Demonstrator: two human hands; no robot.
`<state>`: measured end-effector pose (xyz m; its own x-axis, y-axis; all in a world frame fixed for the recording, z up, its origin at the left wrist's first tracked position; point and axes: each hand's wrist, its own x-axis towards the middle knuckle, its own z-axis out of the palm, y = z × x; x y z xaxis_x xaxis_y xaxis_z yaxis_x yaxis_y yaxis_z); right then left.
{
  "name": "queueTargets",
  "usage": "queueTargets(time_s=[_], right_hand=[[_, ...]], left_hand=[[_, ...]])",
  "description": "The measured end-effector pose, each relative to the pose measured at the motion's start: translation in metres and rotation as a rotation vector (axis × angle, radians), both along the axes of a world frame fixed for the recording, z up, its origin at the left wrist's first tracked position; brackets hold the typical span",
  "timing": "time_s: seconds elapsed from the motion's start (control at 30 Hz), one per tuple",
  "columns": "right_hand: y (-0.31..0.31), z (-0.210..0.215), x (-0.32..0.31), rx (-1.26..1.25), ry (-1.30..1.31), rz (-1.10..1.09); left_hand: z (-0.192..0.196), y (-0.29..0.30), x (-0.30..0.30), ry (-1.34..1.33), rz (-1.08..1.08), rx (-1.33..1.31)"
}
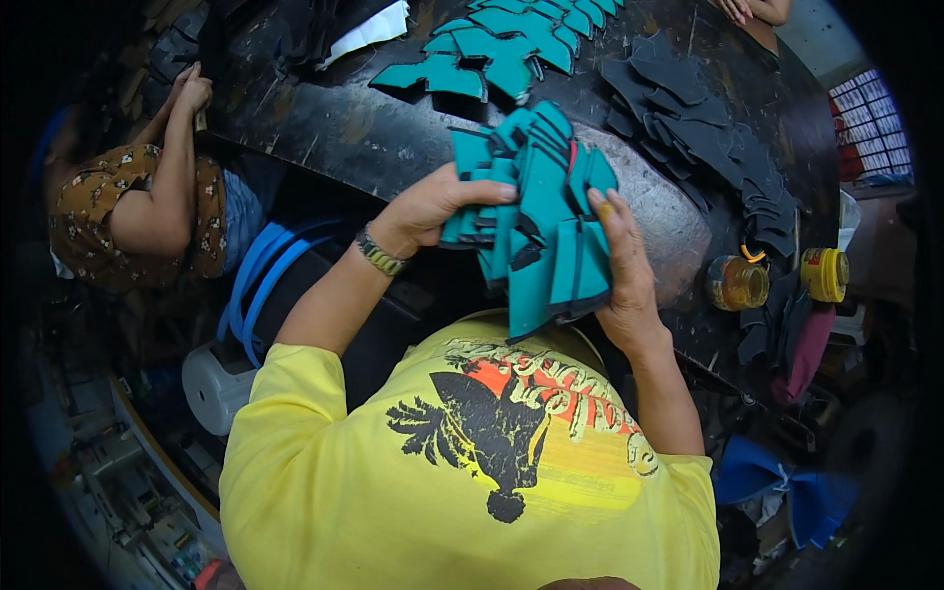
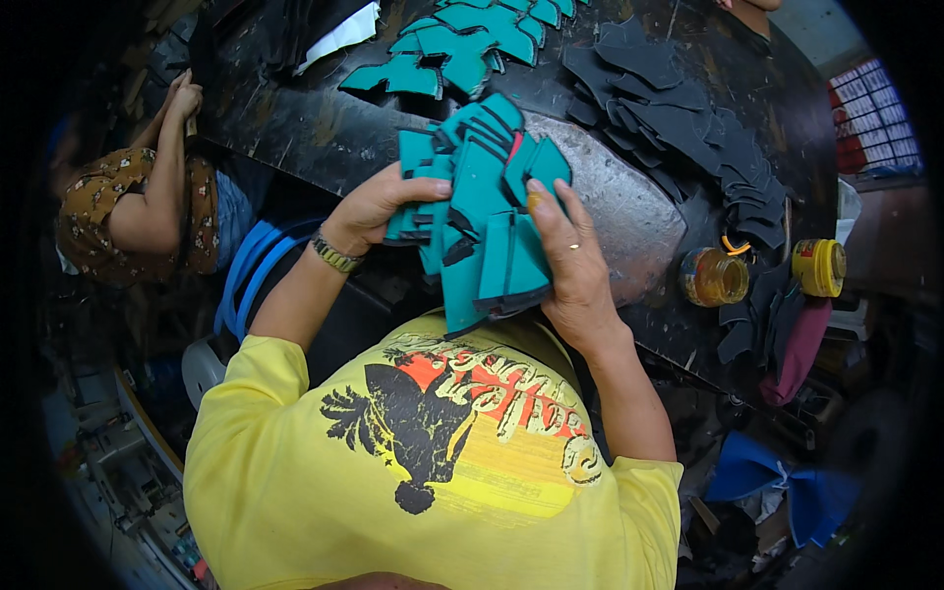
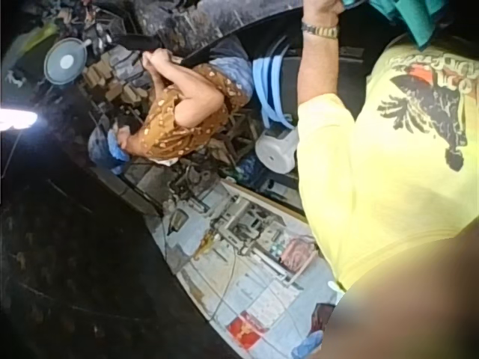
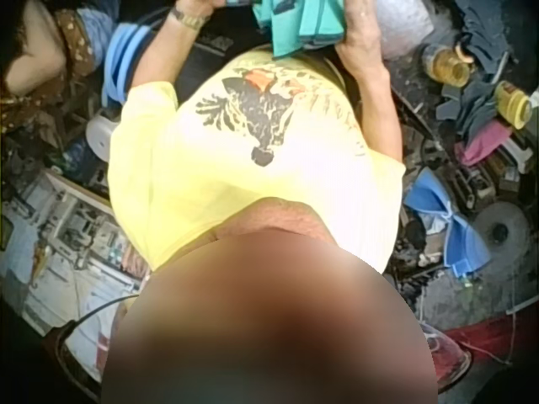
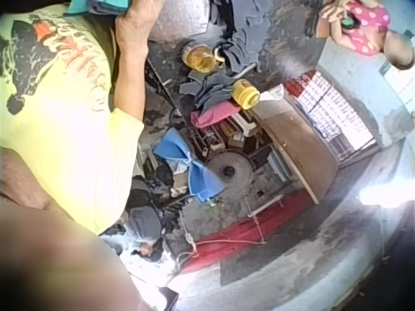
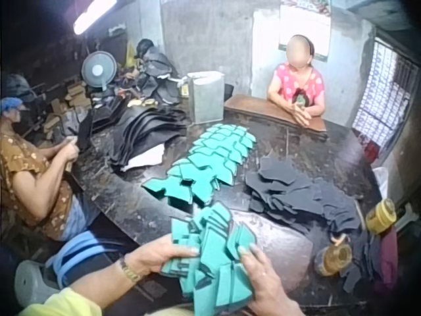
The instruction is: The person repeatedly picks teal and red fabric pieces from a table, applies a yellow adhesive from a small jar to the edges of each piece, and places the treated pieces back on the table. The process is repeated for many pieces throughout the clip.
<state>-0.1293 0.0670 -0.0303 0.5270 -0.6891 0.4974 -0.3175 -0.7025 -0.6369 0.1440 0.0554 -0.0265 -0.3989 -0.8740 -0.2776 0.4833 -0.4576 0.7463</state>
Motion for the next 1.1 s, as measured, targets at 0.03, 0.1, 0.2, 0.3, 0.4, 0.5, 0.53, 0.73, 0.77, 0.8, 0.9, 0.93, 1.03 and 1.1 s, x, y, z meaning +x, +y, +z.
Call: queueTargets(time_s=[0.03,0.1,0.2,0.3,0.4,0.5,0.53,0.73,0.77,0.8,0.9,0.93,1.03,1.1], right_hand=[[0.000,0.003,-0.007,0.003,0.044,-0.044],[-0.003,0.004,-0.017,-0.079,-0.016,-0.058],[-0.006,-0.003,-0.031,-0.041,0.000,-0.127],[-0.006,-0.011,-0.046,-0.052,0.156,-0.282],[-0.009,-0.020,-0.052,-0.072,0.189,-0.381],[-0.009,-0.025,-0.052,-0.091,0.154,-0.403],[-0.008,-0.026,-0.052,-0.104,0.178,-0.408],[-0.007,-0.025,-0.051,-0.150,0.251,-0.456],[-0.007,-0.024,-0.050,-0.151,0.254,-0.459],[-0.008,-0.024,-0.050,-0.154,0.257,-0.461],[-0.007,-0.024,-0.049,-0.144,0.247,-0.464],[-0.007,-0.024,-0.049,-0.137,0.242,-0.466],[-0.007,-0.025,-0.049,-0.150,0.238,-0.479],[-0.006,-0.025,-0.050,-0.136,0.232,-0.475]], left_hand=[[0.000,-0.003,-0.008,0.024,-0.035,-0.025],[-0.002,-0.015,-0.025,-0.038,-0.150,-0.074],[-0.008,-0.041,-0.057,-0.061,-0.276,-0.235],[-0.009,-0.071,-0.085,-0.701,-0.239,-0.715],[-0.005,-0.083,-0.103,-0.911,-0.142,-0.830],[0.002,-0.082,-0.100,-1.308,-0.092,-0.796],[0.004,-0.081,-0.095,-1.484,-0.079,-0.765],[0.003,-0.094,-0.014,-1.325,0.219,-0.640],[0.001,-0.099,0.004,-1.413,0.273,-0.673],[-0.001,-0.105,0.019,-1.501,0.335,-0.715],[-0.012,-0.128,0.052,-1.696,0.459,-0.717],[-0.016,-0.136,0.059,-1.755,0.462,-0.767],[-0.026,-0.161,0.069,-1.877,0.380,-0.795],[-0.030,-0.172,0.072,-1.951,0.365,-0.843]])
